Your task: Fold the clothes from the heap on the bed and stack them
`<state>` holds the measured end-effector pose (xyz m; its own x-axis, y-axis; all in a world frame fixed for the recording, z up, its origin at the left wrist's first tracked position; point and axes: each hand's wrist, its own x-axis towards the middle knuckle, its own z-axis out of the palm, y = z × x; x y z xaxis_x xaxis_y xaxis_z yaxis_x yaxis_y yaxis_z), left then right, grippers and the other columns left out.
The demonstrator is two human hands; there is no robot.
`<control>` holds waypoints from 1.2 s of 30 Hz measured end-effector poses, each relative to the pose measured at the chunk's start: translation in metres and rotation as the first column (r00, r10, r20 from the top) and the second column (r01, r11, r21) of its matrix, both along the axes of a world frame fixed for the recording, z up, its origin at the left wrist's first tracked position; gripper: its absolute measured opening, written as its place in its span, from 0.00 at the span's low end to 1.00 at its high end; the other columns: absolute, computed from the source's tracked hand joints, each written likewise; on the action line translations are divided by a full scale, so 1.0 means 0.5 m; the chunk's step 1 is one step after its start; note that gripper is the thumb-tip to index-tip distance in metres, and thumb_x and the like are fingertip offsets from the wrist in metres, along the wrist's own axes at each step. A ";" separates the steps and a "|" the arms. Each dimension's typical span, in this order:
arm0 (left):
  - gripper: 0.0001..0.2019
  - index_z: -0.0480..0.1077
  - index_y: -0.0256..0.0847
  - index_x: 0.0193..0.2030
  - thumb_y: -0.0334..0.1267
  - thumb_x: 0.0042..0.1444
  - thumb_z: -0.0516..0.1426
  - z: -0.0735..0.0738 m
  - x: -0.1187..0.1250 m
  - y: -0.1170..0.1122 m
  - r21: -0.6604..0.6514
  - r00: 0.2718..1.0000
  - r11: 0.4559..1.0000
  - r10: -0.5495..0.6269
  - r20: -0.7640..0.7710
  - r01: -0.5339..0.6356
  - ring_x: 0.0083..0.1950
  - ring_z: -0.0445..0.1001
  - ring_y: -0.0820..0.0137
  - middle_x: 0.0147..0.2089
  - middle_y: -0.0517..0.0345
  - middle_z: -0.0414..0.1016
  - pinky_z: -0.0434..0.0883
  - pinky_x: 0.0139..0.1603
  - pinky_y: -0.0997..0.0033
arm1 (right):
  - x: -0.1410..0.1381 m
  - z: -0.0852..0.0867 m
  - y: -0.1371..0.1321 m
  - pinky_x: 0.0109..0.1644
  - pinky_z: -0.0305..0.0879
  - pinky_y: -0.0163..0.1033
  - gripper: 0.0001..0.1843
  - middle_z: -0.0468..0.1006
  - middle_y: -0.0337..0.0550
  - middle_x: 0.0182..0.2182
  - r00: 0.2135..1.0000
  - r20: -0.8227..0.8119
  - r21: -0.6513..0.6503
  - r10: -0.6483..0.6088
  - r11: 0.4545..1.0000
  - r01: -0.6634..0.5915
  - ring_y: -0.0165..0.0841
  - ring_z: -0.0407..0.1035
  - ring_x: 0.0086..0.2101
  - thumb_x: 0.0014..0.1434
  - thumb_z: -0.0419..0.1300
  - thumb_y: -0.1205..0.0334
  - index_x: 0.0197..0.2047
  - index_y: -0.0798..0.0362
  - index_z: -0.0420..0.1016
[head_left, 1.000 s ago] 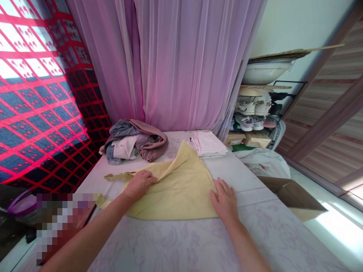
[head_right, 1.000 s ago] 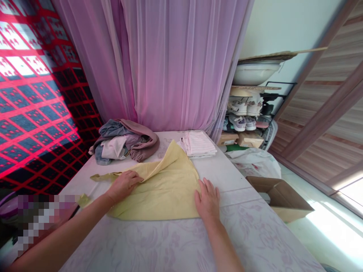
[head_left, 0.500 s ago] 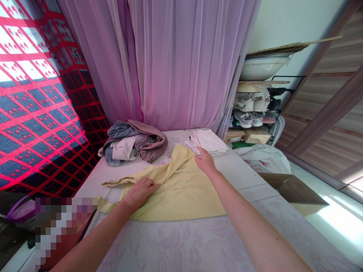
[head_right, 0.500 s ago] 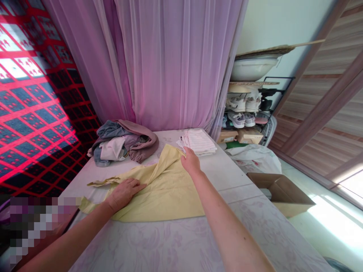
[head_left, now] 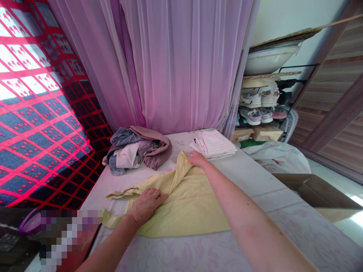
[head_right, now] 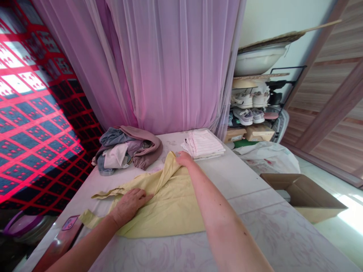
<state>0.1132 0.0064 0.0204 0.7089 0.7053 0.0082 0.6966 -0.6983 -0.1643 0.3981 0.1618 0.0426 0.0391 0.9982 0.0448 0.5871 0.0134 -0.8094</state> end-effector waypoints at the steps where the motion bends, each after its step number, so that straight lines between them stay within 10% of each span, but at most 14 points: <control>1: 0.25 0.61 0.52 0.63 0.27 0.61 0.48 0.000 -0.001 0.000 0.015 1.000 1.000 0.020 0.020 -0.020 0.46 0.69 0.65 0.45 0.55 0.72 0.65 0.51 0.63 | 0.009 0.001 -0.005 0.39 0.65 0.34 0.16 0.80 0.39 0.31 1.000 0.018 -0.015 0.002 1.000 -0.002 0.33 0.73 0.34 0.46 0.62 0.66 0.41 0.52 0.77; 5: 0.21 0.67 0.48 0.58 0.29 0.59 0.51 0.016 -0.017 0.017 0.105 0.965 0.966 0.219 0.145 -0.235 0.50 0.69 0.61 0.49 0.51 0.73 0.65 0.52 0.59 | 0.068 0.020 -0.033 0.34 0.62 0.33 0.05 0.76 0.37 0.23 0.994 0.102 -0.035 -0.046 0.998 0.050 0.32 0.72 0.29 0.49 0.58 0.64 0.30 0.52 0.75; 10: 0.13 0.74 0.45 0.46 0.37 0.61 0.50 0.088 -0.038 0.080 0.064 0.862 0.880 0.444 0.243 -0.471 0.47 0.72 0.61 0.46 0.52 0.75 0.68 0.48 0.63 | 0.135 0.053 -0.070 0.33 0.63 0.33 0.11 0.75 0.37 0.22 0.977 0.089 0.034 -0.192 0.981 0.190 0.30 0.71 0.25 0.55 0.52 0.64 0.40 0.53 0.73; 15: 0.15 0.74 0.48 0.46 0.39 0.60 0.47 0.140 -0.020 0.146 -0.048 0.686 0.742 0.640 0.347 -0.668 0.40 0.75 0.66 0.47 0.55 0.76 0.68 0.38 0.71 | 0.132 0.068 -0.089 0.30 0.66 0.31 0.09 0.80 0.42 0.30 0.853 -0.439 -0.124 -0.282 0.959 0.253 0.28 0.73 0.26 0.56 0.52 0.66 0.40 0.53 0.68; 22: 0.18 0.74 0.44 0.48 0.36 0.54 0.50 0.097 -0.026 0.194 -0.387 0.408 0.634 0.750 0.521 -0.670 0.35 0.76 0.69 0.33 0.62 0.79 0.69 0.36 0.74 | 0.123 0.038 -0.097 0.33 0.71 0.34 0.12 0.81 0.49 0.36 0.629 -0.710 -0.297 -0.315 0.945 0.138 0.31 0.76 0.32 0.63 0.49 0.56 0.38 0.54 0.69; 31: 0.16 0.73 0.43 0.46 0.35 0.53 0.50 0.011 -0.058 0.143 -0.379 0.489 0.751 0.647 0.585 -0.541 0.49 0.76 0.67 0.50 0.59 0.78 0.70 0.52 0.69 | 0.147 -0.018 -0.141 0.37 0.72 0.36 0.09 0.78 0.40 0.29 0.581 -0.746 -0.408 -0.326 0.913 -0.011 0.31 0.73 0.30 0.59 0.55 0.56 0.38 0.51 0.71; 36: 0.15 0.73 0.41 0.45 0.34 0.53 0.50 -0.004 -0.068 0.121 -0.326 0.573 0.809 0.580 0.580 -0.490 0.54 0.74 0.66 0.53 0.54 0.77 0.67 0.57 0.66 | 0.150 -0.030 -0.174 0.33 0.69 0.34 0.27 0.78 0.37 0.31 0.759 -0.607 -0.367 -0.234 0.930 -0.006 0.31 0.73 0.31 0.48 0.59 0.68 0.53 0.49 0.66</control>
<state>0.0793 0.0669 0.0185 0.0552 0.9807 0.1874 0.8488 -0.1450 0.5085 0.4730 0.0746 0.0277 0.0526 0.9320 -0.3585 -0.0808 -0.3539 -0.9318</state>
